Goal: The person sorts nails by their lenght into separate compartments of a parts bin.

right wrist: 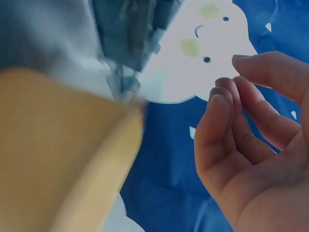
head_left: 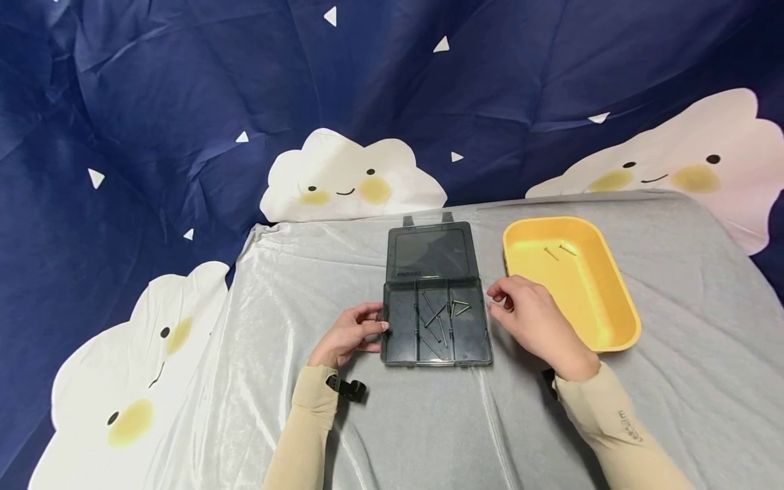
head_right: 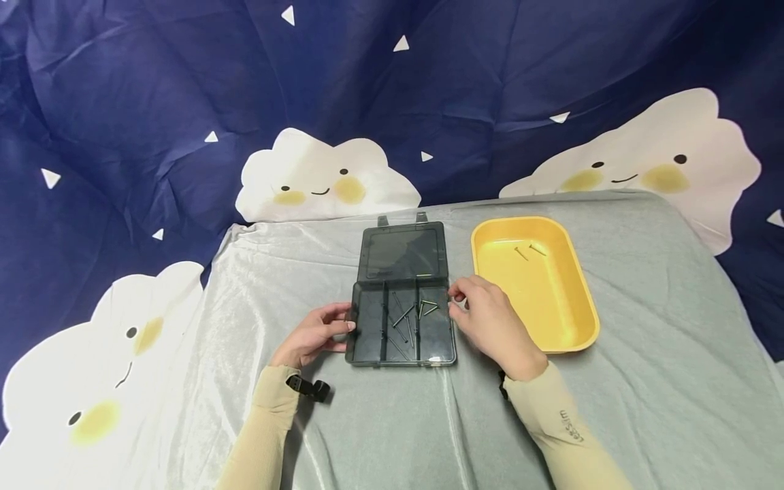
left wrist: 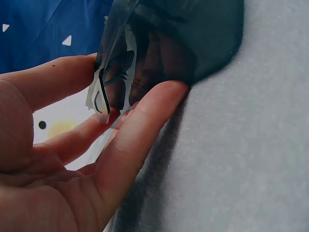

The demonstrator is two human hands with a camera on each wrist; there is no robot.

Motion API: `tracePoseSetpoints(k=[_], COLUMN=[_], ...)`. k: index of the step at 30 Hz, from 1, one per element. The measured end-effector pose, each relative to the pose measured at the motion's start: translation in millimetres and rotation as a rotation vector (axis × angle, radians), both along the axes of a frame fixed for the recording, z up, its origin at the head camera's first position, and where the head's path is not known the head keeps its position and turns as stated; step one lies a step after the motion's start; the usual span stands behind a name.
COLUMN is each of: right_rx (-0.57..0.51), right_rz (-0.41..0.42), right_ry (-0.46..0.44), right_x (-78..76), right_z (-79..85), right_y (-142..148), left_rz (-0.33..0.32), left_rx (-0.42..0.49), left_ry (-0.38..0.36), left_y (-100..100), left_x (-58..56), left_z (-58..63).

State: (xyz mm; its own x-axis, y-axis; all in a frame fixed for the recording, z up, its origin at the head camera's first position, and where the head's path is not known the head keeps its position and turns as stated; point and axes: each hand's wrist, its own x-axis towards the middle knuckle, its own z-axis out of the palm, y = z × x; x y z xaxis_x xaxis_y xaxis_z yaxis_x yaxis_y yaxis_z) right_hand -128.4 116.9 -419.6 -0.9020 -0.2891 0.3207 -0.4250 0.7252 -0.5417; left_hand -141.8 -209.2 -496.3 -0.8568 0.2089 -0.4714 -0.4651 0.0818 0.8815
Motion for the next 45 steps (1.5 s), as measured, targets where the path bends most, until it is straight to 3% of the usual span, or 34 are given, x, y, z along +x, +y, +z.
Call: tracePoseSetpoints(k=[14,28,34,38,45], right_rx=[0.042,0.059,0.099,0.176,0.389], right_rz=[-0.027,-0.113,-0.112,-0.081,0.046], right_ry=[0.115,0.091,0.002,-0.123,-0.286], right_x=[-15.5,-43.6,-61.7,-80.9,-108.0], right_z=[49.9,86.7,77.5,58.5,21.0], right_y=[33,68,76,83,91], left_rz=[-0.003,0.0,0.004,0.0,-0.005], left_rx=[0.006,0.005,0.004,0.004,0.015], left_ry=[0.0,-0.003,-0.001,-0.002,-0.002], left_y=[-1,0,0,0,-1], left_x=[-0.4,-0.6,0.4,0.2,-0.8], left_z=[-1.2,-1.8,0.1,1.0,0.4])
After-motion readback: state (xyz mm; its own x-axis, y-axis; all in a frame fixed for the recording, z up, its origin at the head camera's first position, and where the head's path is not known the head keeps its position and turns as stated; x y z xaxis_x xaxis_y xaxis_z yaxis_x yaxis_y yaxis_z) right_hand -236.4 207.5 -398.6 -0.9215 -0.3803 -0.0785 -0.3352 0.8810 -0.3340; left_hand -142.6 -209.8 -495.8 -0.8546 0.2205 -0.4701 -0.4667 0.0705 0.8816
